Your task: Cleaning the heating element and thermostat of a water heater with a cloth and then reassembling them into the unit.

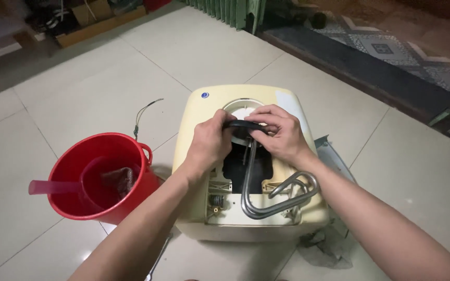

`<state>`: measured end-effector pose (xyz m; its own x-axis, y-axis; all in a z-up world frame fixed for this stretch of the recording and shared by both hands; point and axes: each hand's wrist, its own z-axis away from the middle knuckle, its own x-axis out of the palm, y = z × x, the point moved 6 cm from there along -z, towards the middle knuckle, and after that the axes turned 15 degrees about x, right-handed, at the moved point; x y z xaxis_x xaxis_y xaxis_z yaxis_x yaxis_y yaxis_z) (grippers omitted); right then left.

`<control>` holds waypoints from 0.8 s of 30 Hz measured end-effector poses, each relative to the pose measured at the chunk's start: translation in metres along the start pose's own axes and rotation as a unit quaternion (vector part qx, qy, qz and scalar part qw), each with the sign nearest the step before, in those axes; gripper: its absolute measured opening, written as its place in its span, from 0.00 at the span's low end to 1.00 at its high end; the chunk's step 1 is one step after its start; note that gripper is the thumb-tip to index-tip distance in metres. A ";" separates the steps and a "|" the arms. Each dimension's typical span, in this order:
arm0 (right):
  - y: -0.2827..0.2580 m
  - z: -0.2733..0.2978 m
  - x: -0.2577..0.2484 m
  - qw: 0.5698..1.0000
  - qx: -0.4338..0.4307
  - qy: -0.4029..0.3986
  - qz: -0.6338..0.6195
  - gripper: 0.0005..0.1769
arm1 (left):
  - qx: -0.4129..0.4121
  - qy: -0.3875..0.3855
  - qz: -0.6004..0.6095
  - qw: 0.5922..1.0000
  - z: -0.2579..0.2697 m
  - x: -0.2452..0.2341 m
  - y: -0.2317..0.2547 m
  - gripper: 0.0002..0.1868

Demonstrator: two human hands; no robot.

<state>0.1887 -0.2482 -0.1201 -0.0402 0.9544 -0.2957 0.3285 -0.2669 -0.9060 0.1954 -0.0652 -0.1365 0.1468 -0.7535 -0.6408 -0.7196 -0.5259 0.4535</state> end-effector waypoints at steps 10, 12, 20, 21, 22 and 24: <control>0.002 0.004 -0.011 0.998 0.015 0.052 0.042 0.14 | -0.086 -0.045 0.148 0.984 -0.001 -0.003 -0.004 0.19; 0.011 0.001 -0.018 0.997 0.038 0.061 0.015 0.14 | -0.088 -0.068 0.161 0.981 -0.004 -0.003 0.004 0.22; 0.015 0.002 -0.015 0.997 -0.008 0.019 0.071 0.17 | -0.086 -0.104 0.128 0.982 -0.003 0.000 -0.002 0.14; 0.012 0.004 -0.014 0.998 -0.004 0.000 0.064 0.19 | -0.092 -0.107 0.122 0.983 -0.002 0.001 -0.003 0.14; 0.010 0.006 -0.013 0.998 0.000 -0.019 0.056 0.21 | -0.097 -0.109 0.116 0.983 -0.002 0.002 -0.005 0.14; -0.002 0.012 -0.017 0.999 0.037 -0.034 0.010 0.30 | -0.111 -0.104 0.126 0.980 -0.003 0.000 -0.003 0.13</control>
<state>0.1772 -0.2657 -0.1169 -0.0992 0.9383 -0.3312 0.2601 -0.2968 -0.9188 0.2000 -0.0644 -0.1359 -0.1746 -0.7857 -0.5934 -0.5466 -0.4239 0.7222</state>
